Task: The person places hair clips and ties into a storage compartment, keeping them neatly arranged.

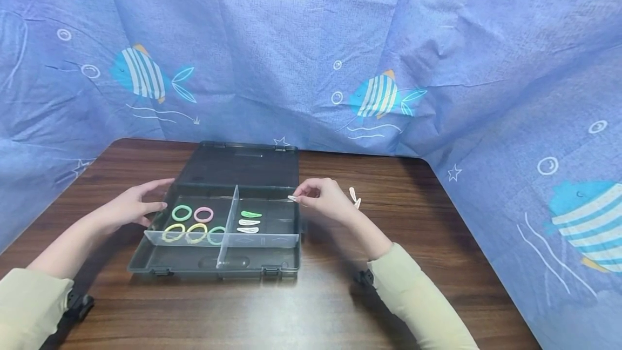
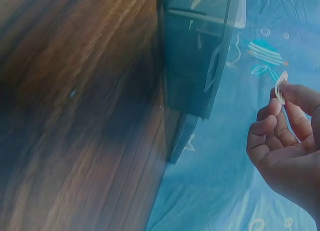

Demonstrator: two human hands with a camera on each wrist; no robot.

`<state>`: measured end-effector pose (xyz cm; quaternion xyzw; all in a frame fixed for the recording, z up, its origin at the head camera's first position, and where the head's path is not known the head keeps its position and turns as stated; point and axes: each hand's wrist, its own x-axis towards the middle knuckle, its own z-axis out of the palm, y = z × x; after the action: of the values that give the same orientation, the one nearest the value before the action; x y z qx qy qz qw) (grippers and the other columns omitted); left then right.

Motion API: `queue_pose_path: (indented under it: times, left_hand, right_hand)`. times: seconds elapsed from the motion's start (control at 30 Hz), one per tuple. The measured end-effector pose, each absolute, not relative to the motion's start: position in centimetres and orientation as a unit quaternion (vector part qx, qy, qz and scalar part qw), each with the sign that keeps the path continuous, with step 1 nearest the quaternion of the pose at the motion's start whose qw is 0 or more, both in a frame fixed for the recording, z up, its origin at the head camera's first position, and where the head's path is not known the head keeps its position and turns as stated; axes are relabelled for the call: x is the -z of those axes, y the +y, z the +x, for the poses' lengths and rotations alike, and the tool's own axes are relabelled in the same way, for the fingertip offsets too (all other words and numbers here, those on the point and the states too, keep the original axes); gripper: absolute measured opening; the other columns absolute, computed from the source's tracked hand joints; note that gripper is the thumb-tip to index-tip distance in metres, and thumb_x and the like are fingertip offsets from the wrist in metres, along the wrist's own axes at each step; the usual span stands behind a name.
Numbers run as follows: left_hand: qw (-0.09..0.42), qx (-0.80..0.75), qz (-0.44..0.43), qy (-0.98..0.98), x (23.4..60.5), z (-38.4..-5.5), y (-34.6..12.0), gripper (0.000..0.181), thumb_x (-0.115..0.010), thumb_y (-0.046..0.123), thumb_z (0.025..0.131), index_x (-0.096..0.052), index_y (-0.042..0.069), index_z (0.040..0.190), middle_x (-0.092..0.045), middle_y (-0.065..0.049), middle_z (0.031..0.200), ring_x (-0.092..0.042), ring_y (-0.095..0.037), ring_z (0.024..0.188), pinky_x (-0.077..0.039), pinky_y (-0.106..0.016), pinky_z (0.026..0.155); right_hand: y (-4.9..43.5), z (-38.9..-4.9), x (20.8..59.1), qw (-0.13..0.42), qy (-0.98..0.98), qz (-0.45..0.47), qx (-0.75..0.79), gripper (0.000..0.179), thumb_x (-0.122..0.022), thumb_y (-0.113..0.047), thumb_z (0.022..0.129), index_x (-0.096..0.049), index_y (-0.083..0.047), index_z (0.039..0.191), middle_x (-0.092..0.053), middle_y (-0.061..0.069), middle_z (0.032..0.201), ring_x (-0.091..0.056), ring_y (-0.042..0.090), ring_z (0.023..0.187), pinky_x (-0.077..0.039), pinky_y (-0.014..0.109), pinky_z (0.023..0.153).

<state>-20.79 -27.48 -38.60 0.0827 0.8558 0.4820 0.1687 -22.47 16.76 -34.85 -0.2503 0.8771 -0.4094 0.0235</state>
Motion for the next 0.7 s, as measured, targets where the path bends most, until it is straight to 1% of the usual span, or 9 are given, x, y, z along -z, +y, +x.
queue_pose_path:
  times: [0.17, 0.37, 0.53, 0.7]
  left_hand:
    - [0.173, -0.473, 0.082, 0.860, 38.6, -20.9, -27.4, 0.066, -0.052, 0.011, 0.096, -0.015, 0.005, 0.151, -0.028, -0.035, 0.139, -0.060, -0.030, 0.099, -0.057, -0.038, 0.064]
    - [0.177, -0.476, 0.082, 0.858, 38.4, -20.8, -27.4, 0.066, -0.052, 0.011, 0.096, -0.016, 0.005, 0.151, -0.027, -0.035, 0.140, -0.063, -0.027, 0.092, -0.057, -0.038, 0.064]
    - [0.178, -0.482, 0.080, 0.854, 38.4, -20.8, -27.6, 0.066, -0.052, 0.010, 0.096, -0.017, 0.006, 0.151, -0.027, -0.034, 0.141, -0.063, -0.026, 0.092, -0.057, -0.038, 0.065]
    - [0.182, -0.489, 0.079, 0.849, 38.4, -20.9, -27.6, 0.066, -0.052, 0.009, 0.095, -0.017, 0.006, 0.151, -0.026, -0.034, 0.142, -0.063, -0.027, 0.092, -0.058, -0.039, 0.065]
  right_hand:
    - [15.3, -22.8, 34.9, 0.032, 0.872, -0.275, 0.403, 0.003, -0.071, -0.015, 0.084, -0.071, -0.016, 0.087, -0.066, -0.003, 0.074, -0.055, 0.012, 0.062, -0.045, 0.023, 0.056]
    - [13.9, -23.4, 35.2, 0.046, 0.868, -0.305, 0.390, 0.004, -0.070, -0.015, 0.084, -0.071, -0.012, 0.086, -0.066, -0.004, 0.075, -0.056, 0.010, 0.064, -0.047, 0.022, 0.058]
    - [12.9, -23.9, 35.7, 0.059, 0.864, -0.314, 0.389, 0.006, -0.070, -0.017, 0.084, -0.070, -0.011, 0.084, -0.065, -0.006, 0.074, -0.053, 0.007, 0.063, -0.044, 0.021, 0.056]
    - [12.2, -24.3, 36.2, 0.077, 0.863, -0.324, 0.379, 0.005, -0.070, -0.015, 0.085, -0.070, -0.010, 0.085, -0.065, -0.007, 0.072, -0.054, 0.005, 0.063, -0.043, 0.019, 0.056]
